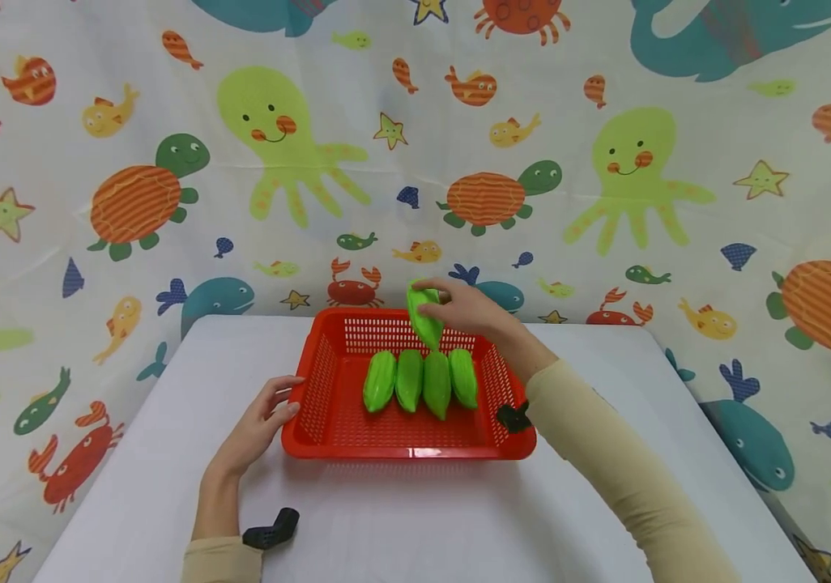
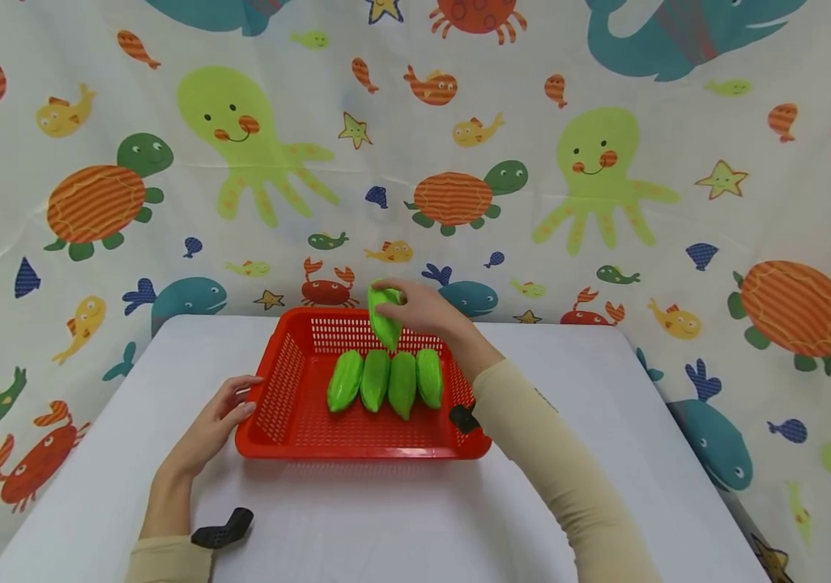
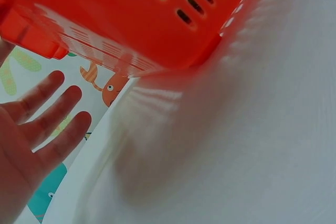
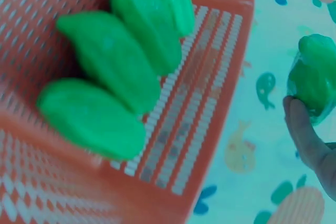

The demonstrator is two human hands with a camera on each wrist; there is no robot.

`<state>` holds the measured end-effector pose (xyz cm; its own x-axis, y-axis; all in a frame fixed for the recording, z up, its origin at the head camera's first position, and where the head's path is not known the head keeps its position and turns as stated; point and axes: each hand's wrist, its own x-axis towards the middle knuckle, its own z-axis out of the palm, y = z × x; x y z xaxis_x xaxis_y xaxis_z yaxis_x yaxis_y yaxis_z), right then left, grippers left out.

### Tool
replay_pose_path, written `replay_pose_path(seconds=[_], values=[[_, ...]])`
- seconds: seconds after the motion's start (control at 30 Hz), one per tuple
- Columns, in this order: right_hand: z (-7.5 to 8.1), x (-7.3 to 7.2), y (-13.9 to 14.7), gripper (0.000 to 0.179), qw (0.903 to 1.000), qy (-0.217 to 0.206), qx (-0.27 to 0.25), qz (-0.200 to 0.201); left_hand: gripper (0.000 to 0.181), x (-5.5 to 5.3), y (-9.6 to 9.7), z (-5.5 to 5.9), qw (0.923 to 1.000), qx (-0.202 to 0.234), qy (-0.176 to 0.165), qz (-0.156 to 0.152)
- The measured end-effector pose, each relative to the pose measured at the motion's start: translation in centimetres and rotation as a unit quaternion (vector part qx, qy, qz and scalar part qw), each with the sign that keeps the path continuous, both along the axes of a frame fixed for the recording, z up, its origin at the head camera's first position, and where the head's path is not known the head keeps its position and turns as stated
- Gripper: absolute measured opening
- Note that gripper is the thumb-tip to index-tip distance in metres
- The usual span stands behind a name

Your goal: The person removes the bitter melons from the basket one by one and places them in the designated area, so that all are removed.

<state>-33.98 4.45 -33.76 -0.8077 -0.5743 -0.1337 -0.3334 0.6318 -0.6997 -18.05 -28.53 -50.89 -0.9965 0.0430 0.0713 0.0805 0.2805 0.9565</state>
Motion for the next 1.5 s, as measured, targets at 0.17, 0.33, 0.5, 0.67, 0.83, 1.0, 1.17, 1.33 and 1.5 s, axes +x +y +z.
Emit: replay_pose_path(seconds=[0.17, 0.33, 0.5, 0.67, 0.83, 1.0, 1.17, 1.33, 1.5], values=[[0.1, 0.2, 3.4, 0.047, 0.9983, 0.014, -0.047, -0.033, 0.051, 0.2, 0.1, -0.1, 1.0, -0.001, -0.003, 0.002], [-0.6, 0.2, 7.0, 0.05, 0.9922, 0.041, -0.089, -0.077, 0.051, 0.5, 0.3, -0.3, 1.0, -0.003, -0.007, 0.005], [-1.8, 0.3, 10.8, 0.055, 0.9848, 0.06, -0.102, -0.127, 0.052, 0.6, 0.3, -0.2, 0.9999, -0.006, -0.008, 0.006], [-3.2, 0.1, 14.0, 0.056, 0.9801, 0.061, -0.092, -0.165, 0.051, 0.6, 0.3, -0.2, 0.9999, -0.007, -0.006, 0.006], [-4.8, 0.0, 16.0, 0.054, 0.9786, 0.053, -0.093, -0.176, 0.05, 0.5, 0.4, -0.2, 0.9999, -0.012, -0.002, 0.006], [-6.6, -0.3, 17.2, 0.056, 0.9767, 0.028, -0.095, -0.19, 0.051, 0.6, 0.4, -0.2, 0.9999, -0.013, -0.007, 0.007], [-8.2, -0.6, 18.0, 0.056, 0.9779, 0.011, -0.079, -0.193, 0.051, 0.7, 0.3, 0.0, 0.9999, -0.014, -0.007, 0.007], [-9.8, -0.8, 18.8, 0.055, 0.9795, -0.019, -0.056, -0.193, 0.049, 0.4, 0.3, 0.2, 0.9999, -0.016, -0.001, -0.001], [-11.6, -0.9, 19.4, 0.056, 0.9782, -0.044, -0.031, -0.2, 0.05, 0.3, 0.4, 0.2, 0.9998, -0.019, -0.002, 0.0]])
